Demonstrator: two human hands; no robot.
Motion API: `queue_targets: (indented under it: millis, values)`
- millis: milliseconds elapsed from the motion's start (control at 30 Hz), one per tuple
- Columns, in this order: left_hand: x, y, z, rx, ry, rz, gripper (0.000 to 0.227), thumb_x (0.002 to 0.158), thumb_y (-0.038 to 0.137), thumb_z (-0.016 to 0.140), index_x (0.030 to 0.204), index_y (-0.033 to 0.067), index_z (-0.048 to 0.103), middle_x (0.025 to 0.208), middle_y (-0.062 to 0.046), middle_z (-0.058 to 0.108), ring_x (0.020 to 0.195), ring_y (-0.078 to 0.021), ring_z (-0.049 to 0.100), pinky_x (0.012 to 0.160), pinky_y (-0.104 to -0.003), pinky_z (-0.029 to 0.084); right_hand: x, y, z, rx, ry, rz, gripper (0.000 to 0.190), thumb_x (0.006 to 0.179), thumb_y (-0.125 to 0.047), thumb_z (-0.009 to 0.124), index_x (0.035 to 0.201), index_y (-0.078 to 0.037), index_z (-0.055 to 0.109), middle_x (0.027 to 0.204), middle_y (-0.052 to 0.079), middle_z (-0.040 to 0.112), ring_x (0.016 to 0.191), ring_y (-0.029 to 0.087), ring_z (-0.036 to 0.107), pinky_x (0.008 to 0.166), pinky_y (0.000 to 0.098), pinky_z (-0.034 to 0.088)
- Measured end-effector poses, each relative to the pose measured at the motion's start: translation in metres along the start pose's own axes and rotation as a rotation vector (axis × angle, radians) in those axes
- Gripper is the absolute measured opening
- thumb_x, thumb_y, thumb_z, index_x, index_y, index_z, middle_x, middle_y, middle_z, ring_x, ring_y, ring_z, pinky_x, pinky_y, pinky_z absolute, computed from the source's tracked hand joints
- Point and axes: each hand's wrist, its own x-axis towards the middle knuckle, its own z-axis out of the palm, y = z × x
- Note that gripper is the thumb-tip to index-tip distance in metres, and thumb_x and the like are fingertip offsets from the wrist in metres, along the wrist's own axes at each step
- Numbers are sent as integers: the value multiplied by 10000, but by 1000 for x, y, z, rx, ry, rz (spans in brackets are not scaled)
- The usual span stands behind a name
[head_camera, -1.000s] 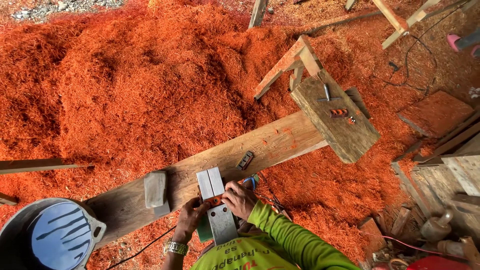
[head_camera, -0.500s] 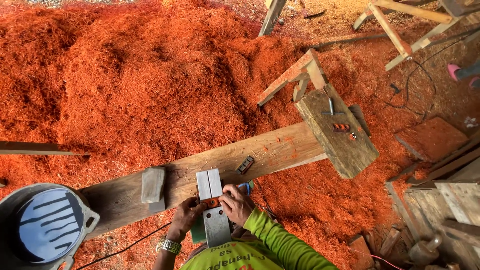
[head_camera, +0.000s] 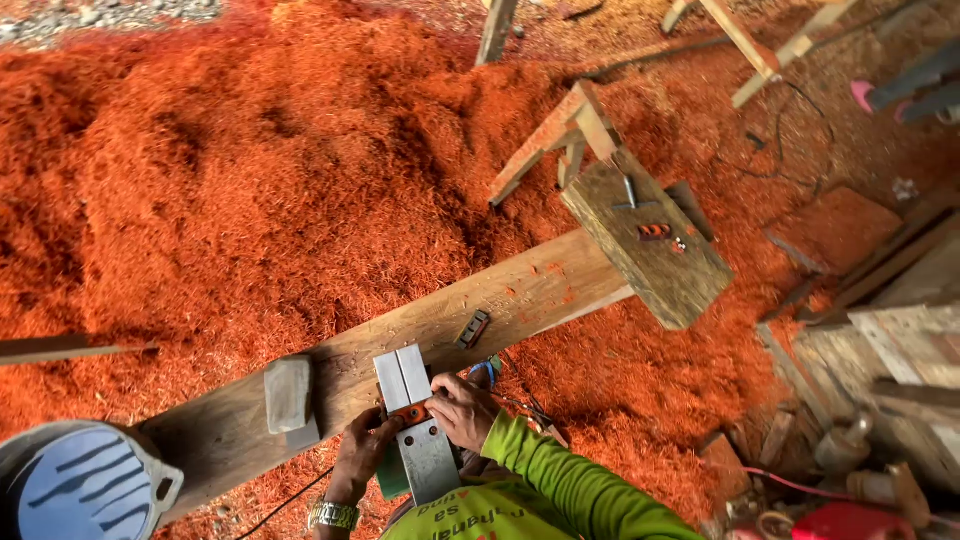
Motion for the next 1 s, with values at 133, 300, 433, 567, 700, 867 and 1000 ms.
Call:
queue_targets:
  millis: [133, 300, 433, 567, 700, 867, 1000]
  values:
    - [5, -2, 0, 31, 4, -25, 444, 843, 207, 759, 1219, -27, 729, 1062, -178, 786, 877, -251, 720, 750, -335, 582, 5, -9, -9, -63, -17, 16, 83, 921, -33, 676, 970, -16, 611, 1148, 145, 546, 793, 255, 567, 737, 373, 491]
    - [16, -11, -1, 85, 30, -14, 473, 816, 243, 755, 1212, -15, 741, 1065, -173, 798, 886, -253, 732, 768, -334, 582, 7, -12, -16, -32, -55, 8, 118, 911, 27, 641, 1022, -12, 632, 1150, 136, 533, 765, 248, 543, 696, 357, 470]
    - [15, -9, -1, 86, 32, 9, 437, 808, 223, 756, 1165, -28, 763, 994, -192, 802, 827, -257, 726, 723, -336, 581, 8, -14, -15, -73, -46, 42, 101, 937, -43, 659, 1026, -25, 614, 1173, 133, 532, 776, 236, 577, 718, 358, 494]
    - [6, -1, -1, 93, 21, -3, 408, 832, 229, 749, 1149, -28, 764, 959, -188, 800, 793, -246, 708, 701, -331, 559, 7, -14, -16, -90, -97, 10, 46, 951, -10, 602, 994, -1, 613, 1210, 173, 516, 821, 248, 565, 771, 352, 490]
    - [11, -9, -2, 64, 21, 49, 394, 825, 206, 755, 1127, -46, 768, 944, -173, 799, 775, -226, 685, 694, -316, 547, 7, -13, -13, -143, -48, 46, 67, 935, -46, 652, 972, -28, 598, 1187, 107, 544, 808, 218, 573, 768, 340, 479]
    - [8, -4, -2, 114, 19, -29, 472, 831, 242, 740, 1219, -27, 727, 1043, -204, 796, 877, -274, 732, 763, -358, 573, 3, -10, -7, -188, -58, 58, 107, 951, -100, 676, 990, -24, 612, 1246, 145, 551, 772, 251, 631, 713, 368, 531]
    - [1, 9, -1, 79, 4, -60, 498, 833, 233, 728, 1250, -38, 708, 1078, -230, 785, 923, -300, 736, 796, -377, 580, 6, -10, -12, -182, -89, 34, 101, 945, -80, 653, 1035, -48, 620, 1227, 131, 526, 738, 223, 598, 682, 346, 525]
